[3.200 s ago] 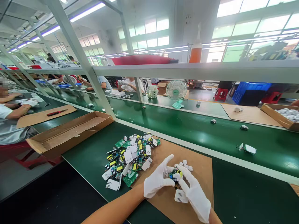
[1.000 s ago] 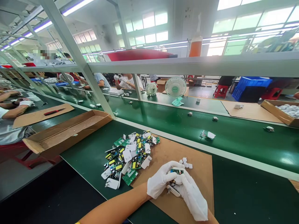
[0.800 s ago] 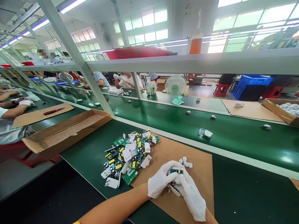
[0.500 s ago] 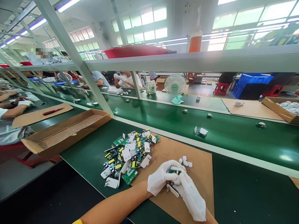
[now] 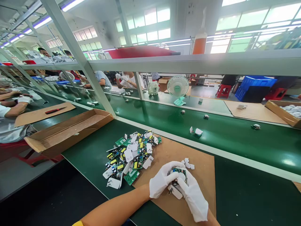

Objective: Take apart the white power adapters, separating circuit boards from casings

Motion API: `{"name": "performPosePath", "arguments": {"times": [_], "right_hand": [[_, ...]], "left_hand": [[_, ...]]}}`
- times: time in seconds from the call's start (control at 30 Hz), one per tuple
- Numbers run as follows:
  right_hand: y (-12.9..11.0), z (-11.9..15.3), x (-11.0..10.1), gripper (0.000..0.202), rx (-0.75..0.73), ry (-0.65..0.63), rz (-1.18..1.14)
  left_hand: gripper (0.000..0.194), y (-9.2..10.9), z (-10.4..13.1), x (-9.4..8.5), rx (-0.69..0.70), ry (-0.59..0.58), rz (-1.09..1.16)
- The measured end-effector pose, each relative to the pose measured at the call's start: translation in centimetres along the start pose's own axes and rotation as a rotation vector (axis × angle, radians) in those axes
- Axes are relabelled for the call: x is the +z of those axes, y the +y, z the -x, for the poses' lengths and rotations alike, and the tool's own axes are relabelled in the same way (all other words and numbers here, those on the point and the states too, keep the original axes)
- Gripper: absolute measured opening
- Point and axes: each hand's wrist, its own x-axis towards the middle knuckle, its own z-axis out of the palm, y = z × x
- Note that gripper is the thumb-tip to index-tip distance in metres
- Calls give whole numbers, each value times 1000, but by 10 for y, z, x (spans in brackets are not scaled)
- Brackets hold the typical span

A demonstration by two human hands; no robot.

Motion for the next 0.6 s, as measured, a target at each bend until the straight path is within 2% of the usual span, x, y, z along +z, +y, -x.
{"name": "performPosePath", "arguments": {"times": [0.07, 0.2, 0.27, 0.33, 0.4, 0.5, 0.6], "right_hand": [[1, 0, -1, 41, 42, 1, -47], [-1, 2, 0, 46, 87, 21, -140], [-4, 3, 1, 47, 100, 18, -184], [-6, 2, 1, 48, 108, 17, -223], [-6, 2, 0, 47, 110, 26, -256], [-3, 0, -2, 44, 87, 60, -293], [5, -2, -1, 46, 31, 107, -325]], "left_hand": [[32, -5, 1, -2, 38, -11, -28], [33, -13, 1, -3, 63, -65, 59], [34, -14, 1, -2, 40, -57, 33], [35, -14, 2, 0, 79, -25, -26], [33, -15, 4, 1, 211, 38, -158], [33, -16, 7, 1, 397, 76, -533], [34, -15, 9, 1, 406, 73, -833]]}}
